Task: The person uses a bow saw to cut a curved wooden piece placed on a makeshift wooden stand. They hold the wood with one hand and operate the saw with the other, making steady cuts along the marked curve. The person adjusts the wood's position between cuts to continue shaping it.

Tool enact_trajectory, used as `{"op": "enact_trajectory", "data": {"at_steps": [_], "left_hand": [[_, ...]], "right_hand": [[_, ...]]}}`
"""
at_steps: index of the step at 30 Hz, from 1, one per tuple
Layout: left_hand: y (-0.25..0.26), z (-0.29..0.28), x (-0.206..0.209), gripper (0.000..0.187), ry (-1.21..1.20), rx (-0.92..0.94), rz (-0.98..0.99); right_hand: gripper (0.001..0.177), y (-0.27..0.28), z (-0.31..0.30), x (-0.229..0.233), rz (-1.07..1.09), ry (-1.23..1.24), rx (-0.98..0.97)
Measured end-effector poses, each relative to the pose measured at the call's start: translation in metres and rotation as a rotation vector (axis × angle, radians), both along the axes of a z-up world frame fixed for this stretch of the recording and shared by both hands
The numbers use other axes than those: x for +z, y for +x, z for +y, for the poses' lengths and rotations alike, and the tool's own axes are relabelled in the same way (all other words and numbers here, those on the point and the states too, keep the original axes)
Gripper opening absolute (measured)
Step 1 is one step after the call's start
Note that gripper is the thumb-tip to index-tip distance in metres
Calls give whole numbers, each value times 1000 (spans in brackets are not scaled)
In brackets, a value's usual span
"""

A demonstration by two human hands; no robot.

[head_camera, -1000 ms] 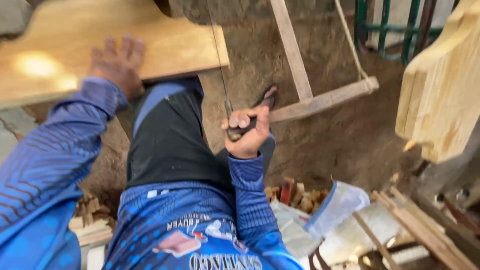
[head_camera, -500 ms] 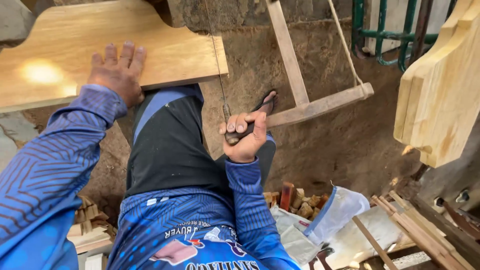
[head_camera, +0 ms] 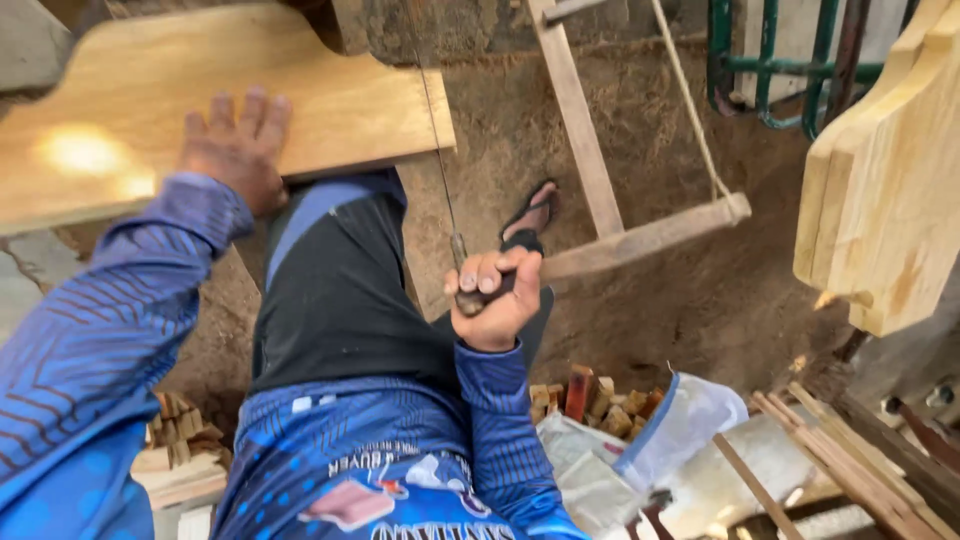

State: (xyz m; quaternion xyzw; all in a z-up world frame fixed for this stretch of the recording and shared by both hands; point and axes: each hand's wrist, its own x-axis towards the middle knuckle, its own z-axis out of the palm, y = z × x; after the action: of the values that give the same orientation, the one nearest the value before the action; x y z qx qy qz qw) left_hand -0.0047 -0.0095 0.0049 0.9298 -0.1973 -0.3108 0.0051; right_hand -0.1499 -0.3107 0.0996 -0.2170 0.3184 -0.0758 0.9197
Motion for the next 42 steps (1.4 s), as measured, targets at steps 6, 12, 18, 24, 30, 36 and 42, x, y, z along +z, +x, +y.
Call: {"op": "enact_trajectory", "data": {"at_steps": [6,12,18,24,30,36,42], "left_hand": [[-8,4,-4,114,21,8,-37],[-3,2,6,111,-13,15,-48],[7,-5,10,112,-50,65,-62],[8,-2,9,111,-22,39,-31],[9,-3,12,112,-11,2,-23],[7,-5,7,119,22,51,21],[6,0,8,113,-6,4,-15]], "right_hand": [[37,-58,-9,63,66,-14,16],[36,-16,-6,-5,-22,45,56],[37,17,2,3,62,-14,5],[37,-71,-12,76,61,-67,6],[37,19,5,-14,22,39,16],[47,-51,-12,31,-181,122,116],[37,-36,-10,36,-7,33,42]]}}
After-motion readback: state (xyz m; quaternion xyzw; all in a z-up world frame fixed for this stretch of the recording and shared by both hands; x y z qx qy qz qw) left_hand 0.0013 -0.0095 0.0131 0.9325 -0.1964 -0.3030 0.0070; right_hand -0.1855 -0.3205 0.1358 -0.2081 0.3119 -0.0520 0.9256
